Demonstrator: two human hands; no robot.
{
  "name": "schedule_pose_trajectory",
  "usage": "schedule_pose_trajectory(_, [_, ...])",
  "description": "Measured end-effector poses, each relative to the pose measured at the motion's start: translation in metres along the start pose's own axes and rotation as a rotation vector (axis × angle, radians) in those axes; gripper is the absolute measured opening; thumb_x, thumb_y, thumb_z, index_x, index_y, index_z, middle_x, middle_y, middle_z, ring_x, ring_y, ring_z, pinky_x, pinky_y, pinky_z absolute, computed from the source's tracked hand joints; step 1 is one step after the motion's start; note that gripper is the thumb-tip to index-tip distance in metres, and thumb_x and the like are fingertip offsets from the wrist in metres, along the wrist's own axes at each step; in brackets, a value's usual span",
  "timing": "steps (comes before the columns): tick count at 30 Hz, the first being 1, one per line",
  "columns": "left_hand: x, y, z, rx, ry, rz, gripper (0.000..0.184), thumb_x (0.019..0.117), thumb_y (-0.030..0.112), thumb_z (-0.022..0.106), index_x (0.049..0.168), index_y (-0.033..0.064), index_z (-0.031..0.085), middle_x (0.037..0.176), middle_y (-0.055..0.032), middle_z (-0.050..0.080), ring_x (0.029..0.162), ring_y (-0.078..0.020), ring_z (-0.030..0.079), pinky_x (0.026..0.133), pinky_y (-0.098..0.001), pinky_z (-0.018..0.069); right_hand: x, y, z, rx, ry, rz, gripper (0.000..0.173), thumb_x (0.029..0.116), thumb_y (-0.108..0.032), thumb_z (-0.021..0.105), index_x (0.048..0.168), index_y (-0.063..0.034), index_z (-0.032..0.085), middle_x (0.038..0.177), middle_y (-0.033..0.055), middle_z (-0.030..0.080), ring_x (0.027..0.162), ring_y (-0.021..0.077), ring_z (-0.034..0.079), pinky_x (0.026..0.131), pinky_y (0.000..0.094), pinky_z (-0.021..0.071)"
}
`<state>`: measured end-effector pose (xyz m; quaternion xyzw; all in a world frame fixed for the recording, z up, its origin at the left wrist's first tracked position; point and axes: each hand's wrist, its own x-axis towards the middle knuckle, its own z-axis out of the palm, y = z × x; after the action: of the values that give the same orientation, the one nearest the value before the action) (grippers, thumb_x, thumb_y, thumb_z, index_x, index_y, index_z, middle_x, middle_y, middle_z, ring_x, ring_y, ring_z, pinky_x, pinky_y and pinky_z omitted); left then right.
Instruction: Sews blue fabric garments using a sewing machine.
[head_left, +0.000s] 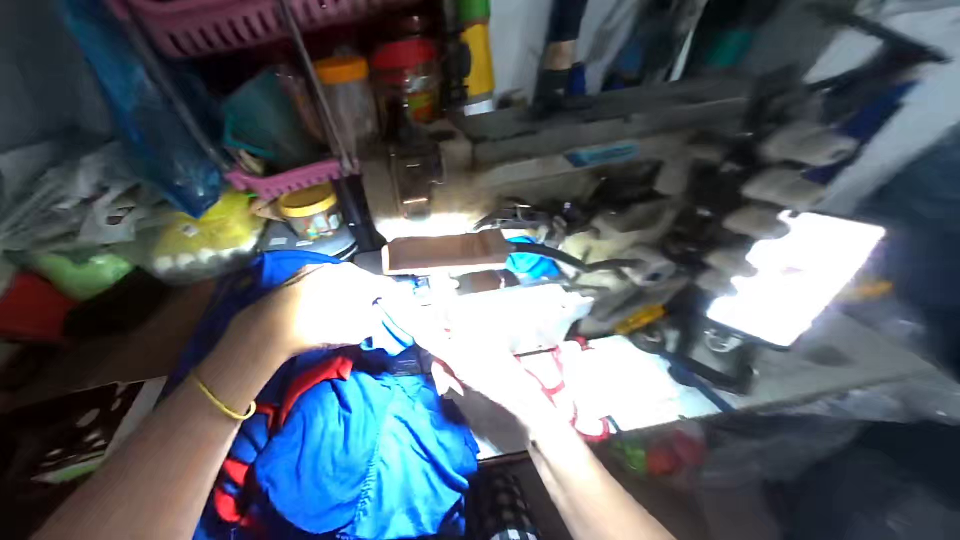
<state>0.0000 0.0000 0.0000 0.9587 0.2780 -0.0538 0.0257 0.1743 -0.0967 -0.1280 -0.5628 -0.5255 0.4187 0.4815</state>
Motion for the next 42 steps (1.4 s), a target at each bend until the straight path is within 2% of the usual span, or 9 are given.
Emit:
schedule_pose_trajectory(4, [0.003, -0.011, 0.017, -0.025, 0.096, 0.19, 0.011, 0.089, 0.022, 0.069, 0.097, 0.0187, 0.074, 0.082, 0.002, 0.066, 0.076, -0.0145, 0.064, 0.066, -0.0396, 0.0516, -0.007, 0.007, 0.009, 0.001, 0.06, -0.062, 0.029, 0.0981, -0.023, 0.068, 0.118, -0.0025, 0.065, 0.069, 0.0, 0.062, 0.051, 0.0031, 0.056, 0.049, 0.0201, 0.0505])
schedule_pose_trajectory(8, [0.007, -0.02, 0.03, -0.064, 0.047, 0.207, 0.027, 0.093, 0.021, 0.068, 0.118, 0.0137, 0.073, 0.116, -0.0049, 0.07, 0.11, -0.0214, 0.065, 0.093, -0.0441, 0.0533, -0.02, 0.026, 0.015, 0.153, 0.048, -0.115, 0.026, 0.0967, -0.024, 0.066, 0.111, -0.0026, 0.066, 0.074, -0.004, 0.064, 0.058, 0.0017, 0.059, 0.054, 0.0199, 0.0524])
schedule_pose_trajectory(15, [0.005, -0.022, 0.03, -0.189, 0.131, 0.126, 0.03, 0.1008, 0.03, 0.059, 0.076, 0.0157, 0.069, 0.069, 0.0034, 0.061, 0.067, -0.0098, 0.059, 0.061, -0.0336, 0.0479, -0.031, 0.033, 0.017, 0.008, 0.143, -0.221, 0.026, 0.0985, -0.03, 0.065, 0.103, -0.006, 0.072, 0.08, -0.0046, 0.068, 0.068, -0.0001, 0.061, 0.064, 0.0194, 0.0538])
schedule_pose_trajectory(20, [0.022, 0.009, 0.037, -0.032, 0.073, 0.122, 0.024, 0.0999, 0.02, 0.057, 0.119, 0.0163, 0.07, 0.097, -0.008, 0.072, 0.089, -0.0285, 0.07, 0.073, -0.0528, 0.0546, -0.026, 0.017, 0.016, -0.296, 0.211, -0.466, 0.02, 0.0974, -0.023, 0.064, 0.096, -0.0073, 0.076, 0.083, -0.0005, 0.071, 0.075, 0.0009, 0.065, 0.071, 0.0186, 0.0552])
schedule_pose_trajectory(24, [0.026, 0.006, 0.02, 0.121, -0.093, 0.099, 0.016, 0.0955, 0.024, 0.065, 0.102, 0.0115, 0.072, 0.092, -0.0112, 0.069, 0.089, -0.0317, 0.068, 0.072, -0.0543, 0.0507, -0.011, -0.001, -0.004, -0.035, 0.045, -0.122, 0.023, 0.1037, -0.02, 0.054, 0.089, -0.0062, 0.066, 0.058, -0.0075, 0.056, 0.048, -0.0025, 0.05, 0.047, 0.0147, 0.0432])
schedule_pose_trajectory(27, [0.005, 0.006, -0.005, 0.024, -0.016, 0.135, 0.012, 0.0904, 0.023, 0.074, 0.092, 0.0112, 0.074, 0.085, -0.0081, 0.069, 0.084, -0.0257, 0.066, 0.073, -0.048, 0.0496, -0.003, -0.005, -0.013, -0.008, -0.03, -0.013, 0.025, 0.1067, -0.017, 0.049, 0.093, -0.0035, 0.065, 0.056, -0.007, 0.053, 0.045, -0.0034, 0.046, 0.045, 0.0132, 0.0399])
schedule_pose_trajectory(31, [-0.009, 0.011, 0.004, 0.105, 0.251, 0.33, 0.012, 0.0796, 0.025, 0.066, 0.078, 0.0143, 0.071, 0.068, -0.0022, 0.061, 0.065, -0.0205, 0.063, 0.054, -0.0419, 0.0462, -0.011, -0.004, -0.005, -0.022, -0.056, -0.049, 0.012, 0.1027, -0.017, 0.056, 0.1, -0.0072, 0.063, 0.059, -0.0078, 0.055, 0.047, -0.0031, 0.05, 0.046, 0.0135, 0.0439])
schedule_pose_trajectory(36, [0.016, 0.024, 0.008, 0.271, -0.198, 0.083, 0.016, 0.0929, 0.019, 0.063, 0.103, 0.0125, 0.072, 0.091, -0.0101, 0.068, 0.088, -0.0315, 0.067, 0.069, -0.0526, 0.0497, -0.021, 0.023, 0.004, 0.098, -0.051, -0.063, 0.026, 0.0986, -0.032, 0.063, 0.111, -0.0098, 0.065, 0.066, -0.0064, 0.058, 0.052, 0.0014, 0.054, 0.049, 0.0183, 0.0478])
schedule_pose_trajectory(42, [0.03, 0.005, 0.003, 0.224, -0.167, 0.096, 0.018, 0.0908, 0.025, 0.07, 0.104, 0.0133, 0.074, 0.095, -0.0096, 0.071, 0.092, -0.0307, 0.068, 0.075, -0.054, 0.0506, -0.003, 0.025, 0.0, 0.095, -0.04, -0.042, 0.021, 0.0988, -0.023, 0.063, 0.109, -0.0054, 0.064, 0.065, -0.0039, 0.057, 0.052, 0.0025, 0.053, 0.051, 0.0185, 0.0471])
